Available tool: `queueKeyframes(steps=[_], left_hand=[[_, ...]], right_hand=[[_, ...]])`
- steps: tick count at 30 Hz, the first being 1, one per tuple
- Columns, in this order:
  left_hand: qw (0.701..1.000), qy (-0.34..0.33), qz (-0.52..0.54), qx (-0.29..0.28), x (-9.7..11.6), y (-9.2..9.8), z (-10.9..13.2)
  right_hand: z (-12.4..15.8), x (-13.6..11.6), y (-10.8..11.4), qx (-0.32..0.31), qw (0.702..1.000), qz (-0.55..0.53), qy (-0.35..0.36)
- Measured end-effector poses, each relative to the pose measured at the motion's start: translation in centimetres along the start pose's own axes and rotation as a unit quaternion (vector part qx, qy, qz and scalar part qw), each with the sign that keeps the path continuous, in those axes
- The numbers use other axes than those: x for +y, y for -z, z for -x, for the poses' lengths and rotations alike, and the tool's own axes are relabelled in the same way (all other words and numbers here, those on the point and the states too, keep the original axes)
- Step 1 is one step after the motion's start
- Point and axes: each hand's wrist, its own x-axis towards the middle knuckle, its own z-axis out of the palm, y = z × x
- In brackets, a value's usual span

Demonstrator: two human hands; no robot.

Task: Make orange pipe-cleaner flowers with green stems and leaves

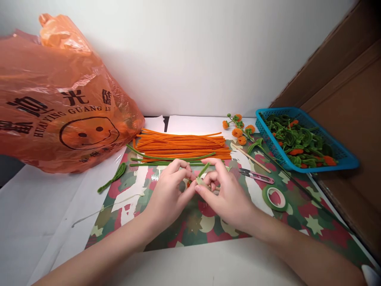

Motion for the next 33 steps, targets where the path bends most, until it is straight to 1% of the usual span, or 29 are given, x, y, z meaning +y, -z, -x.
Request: queueKeyframes(steps=[2,5,7,10,12,13,15,16,17,18,20,22,24,26,29,31,33], left_hand=[[0.999,0.021,0.037,0.006,0.1,0.2,-0.1],[0.997,0.04,0.066,-0.001,0.4,0.3,-0.2],[0.994,0.057,0.09,-0.02,0.5,0.3,-0.2],[0.981,0.094,0.155,-0.069,0.6,0.6,-0.3],[0.963,0.121,0.21,-0.118,0.5,0.9,-0.5],[0.952,0.132,0.235,-0.144,0.3,1.0,-0.6],[0.932,0.147,0.272,-0.189,0.1,1.1,-0.8],[0.924,0.151,0.284,-0.208,0.0,1.1,-0.9],[0.917,0.155,0.291,-0.224,-0.1,1.1,-0.9],[0.912,0.159,0.293,-0.238,-0.1,1.1,-1.0],[0.906,0.169,0.288,-0.26,-0.1,0.9,-1.0],[0.903,0.182,0.281,-0.269,-0.2,0.7,-1.0],[0.9,0.202,0.279,-0.267,-0.3,0.6,-1.1],[0.896,0.234,0.278,-0.256,-0.3,0.5,-1.1],[0.89,0.272,0.281,-0.235,-0.4,0.6,-1.2],[0.893,0.266,0.284,-0.227,-0.5,0.6,-1.1],[0.904,0.237,0.283,-0.215,-0.6,0.5,-0.9]], right_hand=[[-0.3,-0.3,1.2,-0.031,0.999,0.039,0.007],[-0.9,-0.7,2.5,-0.009,0.997,0.069,0.027],[-1.4,-0.5,2.8,-0.024,0.998,0.04,0.04],[-2.2,0.4,2.8,-0.085,0.995,-0.045,0.041],[-2.5,1.0,2.9,-0.069,0.994,-0.071,0.047],[-2.5,1.2,3.1,-0.046,0.995,-0.057,0.069],[-2.4,1.1,3.7,-0.004,0.99,0.014,0.139],[-2.3,0.8,4.0,-0.004,0.984,0.054,0.172],[-2.3,0.6,4.2,-0.019,0.976,0.088,0.201],[-2.3,0.3,4.4,-0.046,0.966,0.114,0.229],[-2.4,0.1,4.5,-0.116,0.945,0.158,0.261],[-2.6,0.3,4.2,-0.161,0.933,0.182,0.267],[-2.8,0.6,3.7,-0.167,0.935,0.19,0.249],[-2.9,1.0,3.2,-0.142,0.947,0.185,0.221],[-2.8,1.3,2.5,-0.089,0.964,0.165,0.19],[-2.7,1.3,2.2,-0.057,0.971,0.146,0.183],[-2.6,1.2,2.0,-0.038,0.976,0.125,0.177]])
